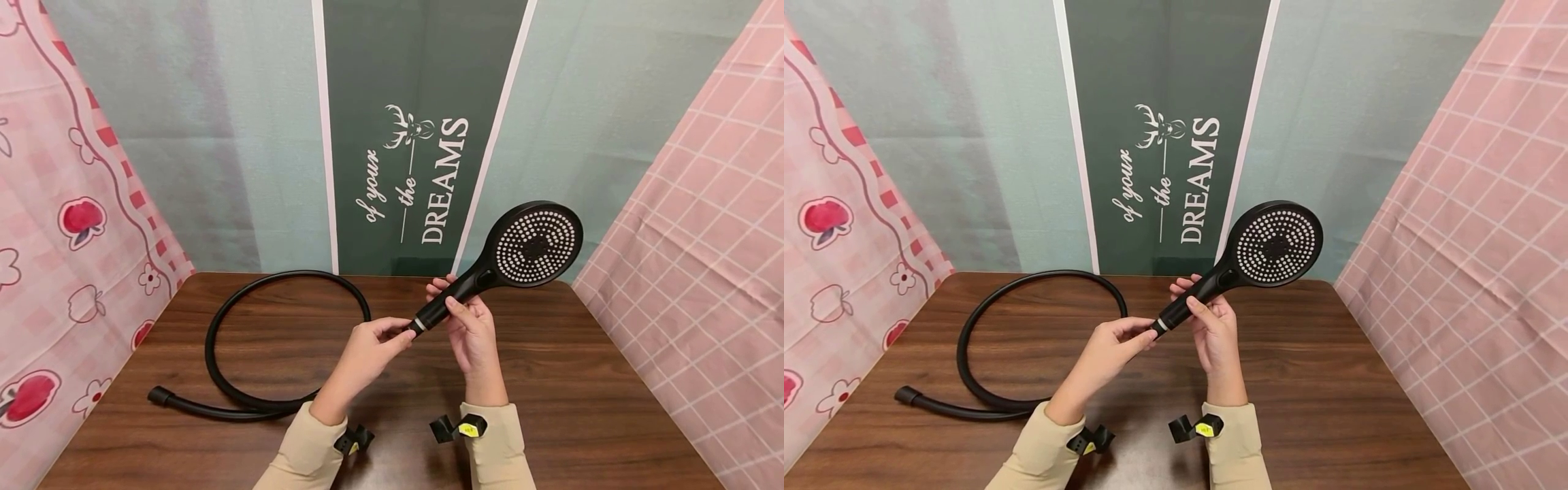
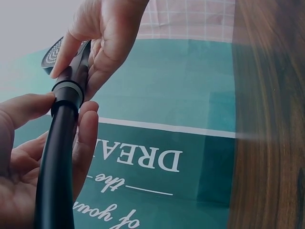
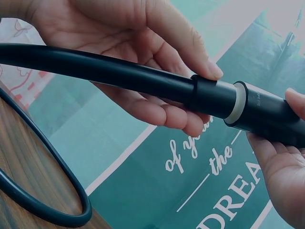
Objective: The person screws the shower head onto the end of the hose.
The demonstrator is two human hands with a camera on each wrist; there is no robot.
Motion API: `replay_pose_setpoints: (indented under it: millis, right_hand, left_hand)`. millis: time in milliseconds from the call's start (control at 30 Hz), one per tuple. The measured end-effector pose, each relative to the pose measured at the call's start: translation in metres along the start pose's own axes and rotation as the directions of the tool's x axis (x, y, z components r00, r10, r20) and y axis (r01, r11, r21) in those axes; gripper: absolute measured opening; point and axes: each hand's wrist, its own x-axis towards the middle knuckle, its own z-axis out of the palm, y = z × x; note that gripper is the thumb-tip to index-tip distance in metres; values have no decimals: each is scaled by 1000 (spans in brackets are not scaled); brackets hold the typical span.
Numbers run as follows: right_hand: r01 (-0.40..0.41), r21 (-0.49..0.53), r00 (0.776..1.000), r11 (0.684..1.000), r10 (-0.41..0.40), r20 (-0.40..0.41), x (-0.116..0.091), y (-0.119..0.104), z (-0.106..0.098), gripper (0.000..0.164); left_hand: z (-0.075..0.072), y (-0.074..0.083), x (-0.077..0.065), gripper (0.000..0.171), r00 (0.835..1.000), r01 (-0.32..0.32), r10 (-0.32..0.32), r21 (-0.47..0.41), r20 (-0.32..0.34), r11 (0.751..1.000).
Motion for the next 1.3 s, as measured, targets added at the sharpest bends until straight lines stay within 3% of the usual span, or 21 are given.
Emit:
replay_pose_setpoints:
  millis: [1300]
  right_hand:
    - [2,19,1000,1000,-2,7,0,0,1,31]
  left_hand:
    - [-1,-1,0,29,1000,-10,10,-8,20,1000]
